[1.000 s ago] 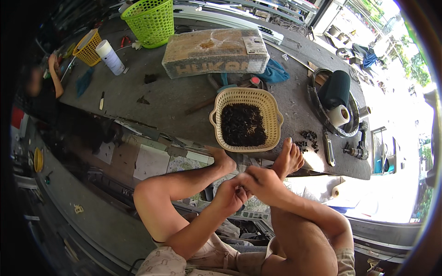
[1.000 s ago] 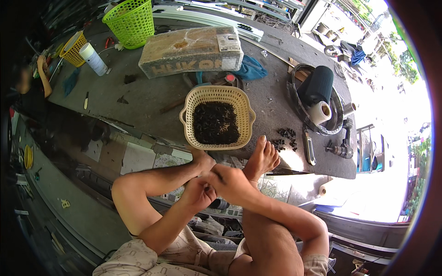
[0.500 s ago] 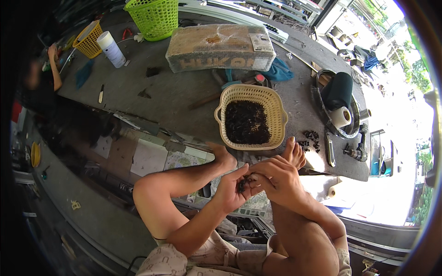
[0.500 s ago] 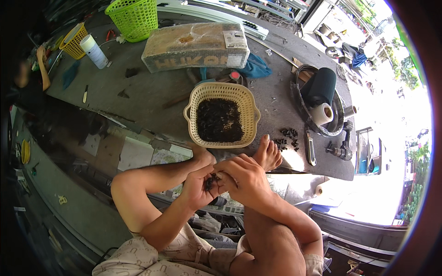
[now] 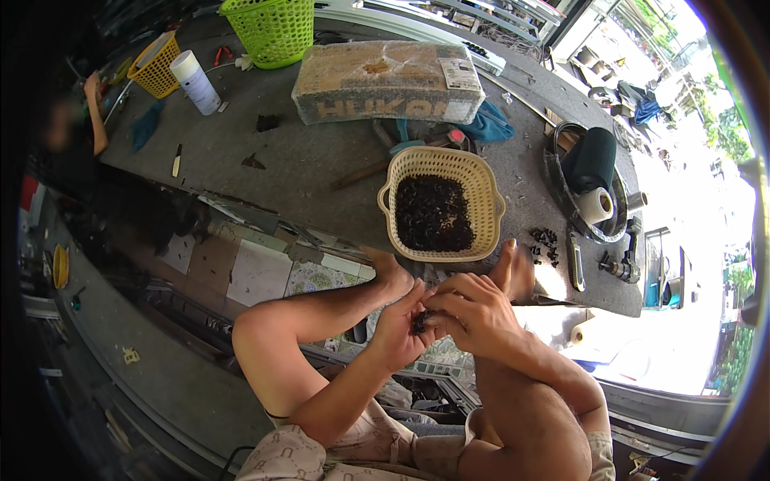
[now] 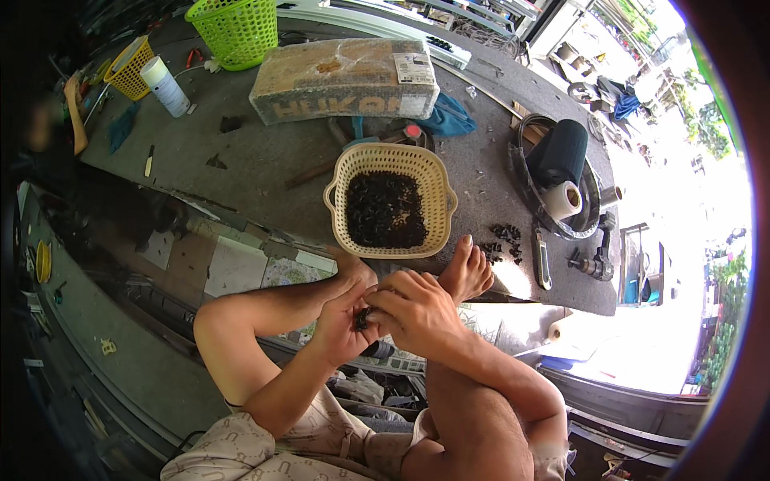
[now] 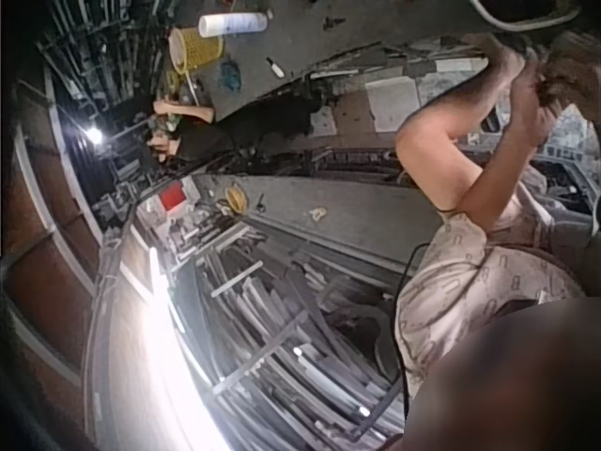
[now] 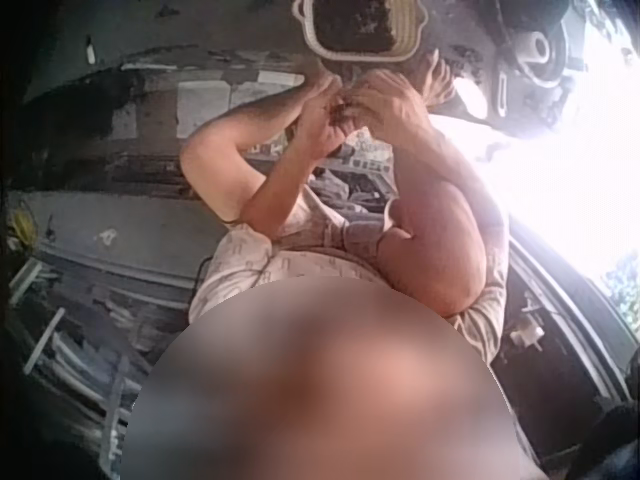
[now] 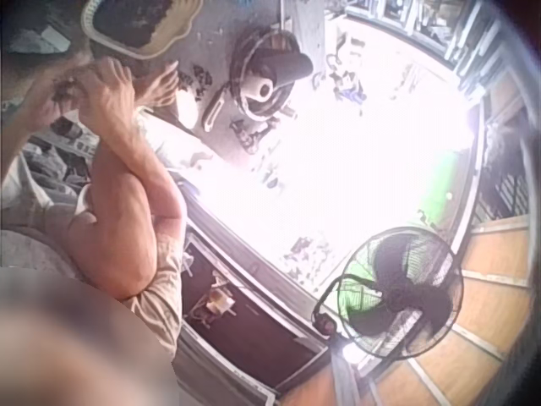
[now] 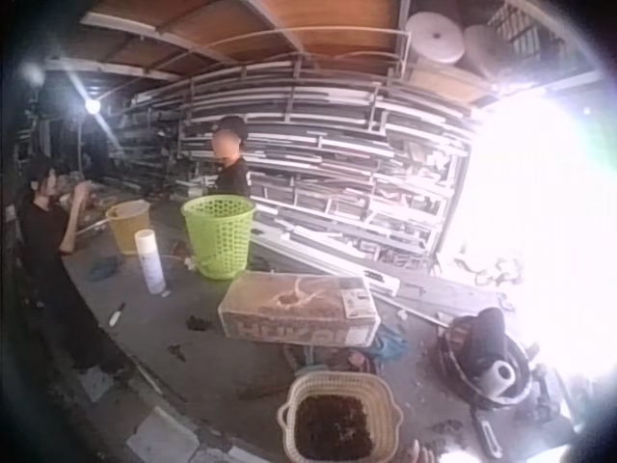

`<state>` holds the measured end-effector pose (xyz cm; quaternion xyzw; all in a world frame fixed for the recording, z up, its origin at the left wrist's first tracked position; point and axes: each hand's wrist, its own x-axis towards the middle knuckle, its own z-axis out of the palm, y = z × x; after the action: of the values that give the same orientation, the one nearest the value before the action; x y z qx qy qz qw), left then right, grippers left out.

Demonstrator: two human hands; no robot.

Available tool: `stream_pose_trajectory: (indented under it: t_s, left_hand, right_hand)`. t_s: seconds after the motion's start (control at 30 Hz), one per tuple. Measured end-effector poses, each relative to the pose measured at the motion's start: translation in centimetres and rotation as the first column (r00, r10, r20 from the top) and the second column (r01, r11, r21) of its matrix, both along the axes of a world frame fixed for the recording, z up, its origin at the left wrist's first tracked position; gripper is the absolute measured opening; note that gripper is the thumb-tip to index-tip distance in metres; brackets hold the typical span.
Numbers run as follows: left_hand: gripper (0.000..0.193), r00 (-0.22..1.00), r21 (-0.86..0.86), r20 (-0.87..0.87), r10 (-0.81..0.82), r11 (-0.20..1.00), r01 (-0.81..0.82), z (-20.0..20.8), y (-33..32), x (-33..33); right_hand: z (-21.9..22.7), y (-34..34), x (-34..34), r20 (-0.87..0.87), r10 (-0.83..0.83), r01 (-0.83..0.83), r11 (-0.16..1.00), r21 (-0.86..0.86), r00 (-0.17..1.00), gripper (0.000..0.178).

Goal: The person sits at a workbench and repeatedly picks small black plastic components from a basket, threading them onto a metal rod held in the left hand. The person occasionally uses a utility knife to trim or adjust the components on the rod.

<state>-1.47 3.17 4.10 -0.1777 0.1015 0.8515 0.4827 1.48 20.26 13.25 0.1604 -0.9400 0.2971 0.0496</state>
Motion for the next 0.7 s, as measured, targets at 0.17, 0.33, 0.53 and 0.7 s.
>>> stream_pose_trajectory:
  t_s: [0.17,0.33,0.53,0.7]
  left_hand:
    - [0.037,0.997,0.577,-0.013,0.081,0.814,-0.058,-0.5,0.5,-0.7]
    - [0.034,0.989,-0.141,-0.119,-0.092,0.987,0.075,1.5,-0.2,-0.2]
    - [0.034,0.974,-0.073,-0.200,-0.108,0.993,0.096,0.9,-1.0,-0.7]
    - [0.026,0.966,-0.214,-0.230,-0.121,0.974,0.071,0.8,-1.1,-0.8]
  right_hand:
    - [-0.3,0.0,-0.5,0.021,0.083,-0.080,0.991,-0.108,0.996,0.022]
    - [0.2,0.9,-0.5,0.052,-0.160,0.167,0.971,-0.169,0.986,0.021]
    - [0.5,1.0,-0.3,0.077,-0.150,0.158,0.981,-0.109,0.986,0.021]
    - [0.5,1.4,-0.5,0.074,-0.159,0.169,0.974,-0.148,0.984,0.025]
